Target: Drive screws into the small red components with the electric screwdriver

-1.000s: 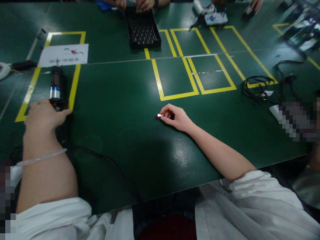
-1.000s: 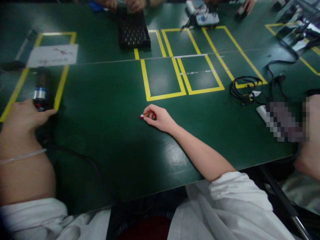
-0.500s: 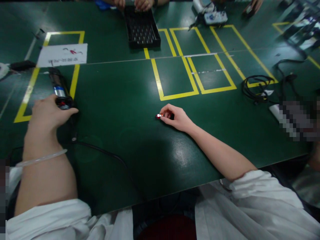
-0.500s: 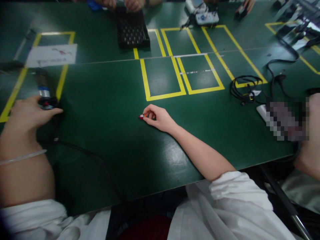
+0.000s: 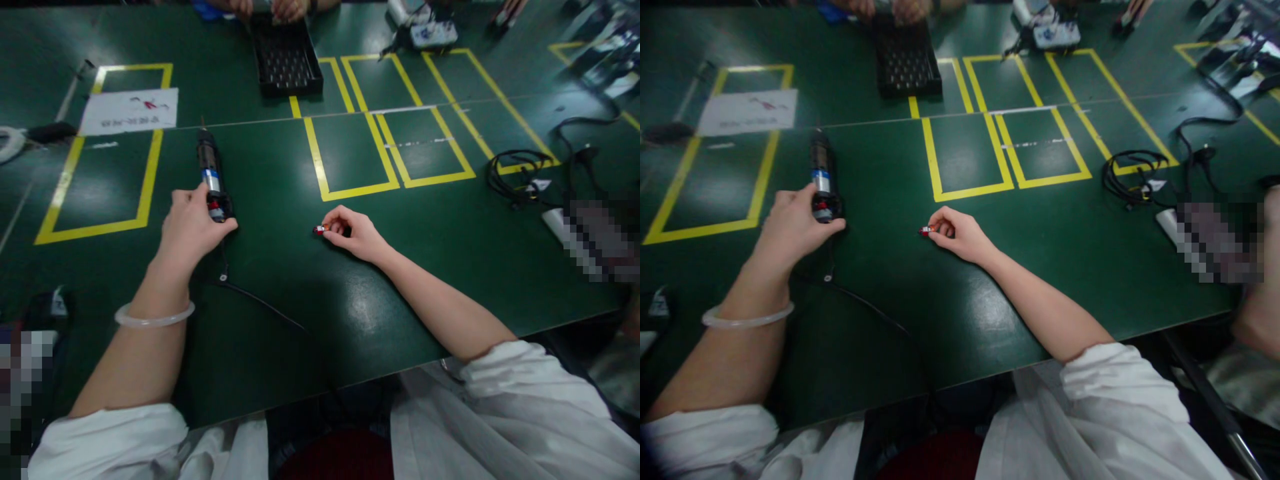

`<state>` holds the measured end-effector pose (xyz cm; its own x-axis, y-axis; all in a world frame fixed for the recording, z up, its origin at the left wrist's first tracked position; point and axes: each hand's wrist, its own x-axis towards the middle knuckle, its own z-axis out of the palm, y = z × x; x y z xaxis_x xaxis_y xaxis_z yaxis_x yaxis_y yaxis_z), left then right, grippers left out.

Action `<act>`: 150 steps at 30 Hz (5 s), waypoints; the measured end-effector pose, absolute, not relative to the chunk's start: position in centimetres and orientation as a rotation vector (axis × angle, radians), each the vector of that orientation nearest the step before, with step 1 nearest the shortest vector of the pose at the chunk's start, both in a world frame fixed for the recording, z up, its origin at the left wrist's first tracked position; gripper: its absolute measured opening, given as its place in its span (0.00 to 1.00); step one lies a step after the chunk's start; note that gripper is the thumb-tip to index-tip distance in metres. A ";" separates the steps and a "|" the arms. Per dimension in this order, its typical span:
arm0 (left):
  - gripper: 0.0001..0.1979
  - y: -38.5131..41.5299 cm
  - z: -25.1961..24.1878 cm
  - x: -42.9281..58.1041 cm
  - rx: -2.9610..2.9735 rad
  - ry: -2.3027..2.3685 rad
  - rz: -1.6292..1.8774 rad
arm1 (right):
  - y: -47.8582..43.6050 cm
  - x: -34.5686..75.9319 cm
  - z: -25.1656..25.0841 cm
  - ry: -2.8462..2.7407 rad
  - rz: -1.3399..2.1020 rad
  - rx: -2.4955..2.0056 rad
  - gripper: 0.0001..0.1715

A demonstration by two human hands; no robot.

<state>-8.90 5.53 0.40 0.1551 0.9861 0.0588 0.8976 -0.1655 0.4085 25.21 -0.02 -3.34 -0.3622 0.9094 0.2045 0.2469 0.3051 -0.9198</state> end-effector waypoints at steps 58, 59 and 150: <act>0.38 -1.8 -0.6 3.6 2.498 1.573 0.425 | -0.7 24.6 -3.4 -2.061 0.787 -0.940 0.14; 0.38 -1.8 -0.5 3.7 2.484 1.592 0.413 | -0.7 24.6 -3.5 -2.060 0.789 -0.940 0.14; 0.41 1.0 0.1 4.2 1.436 0.798 0.386 | 0.0 25.0 -3.6 -1.929 1.200 -0.836 0.12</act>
<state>4.16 1.02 0.11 0.6917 0.6767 -0.2521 0.2219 0.1331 0.9660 25.03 -0.01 -3.65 -0.5423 0.8091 0.2264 0.1545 0.3609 -0.9197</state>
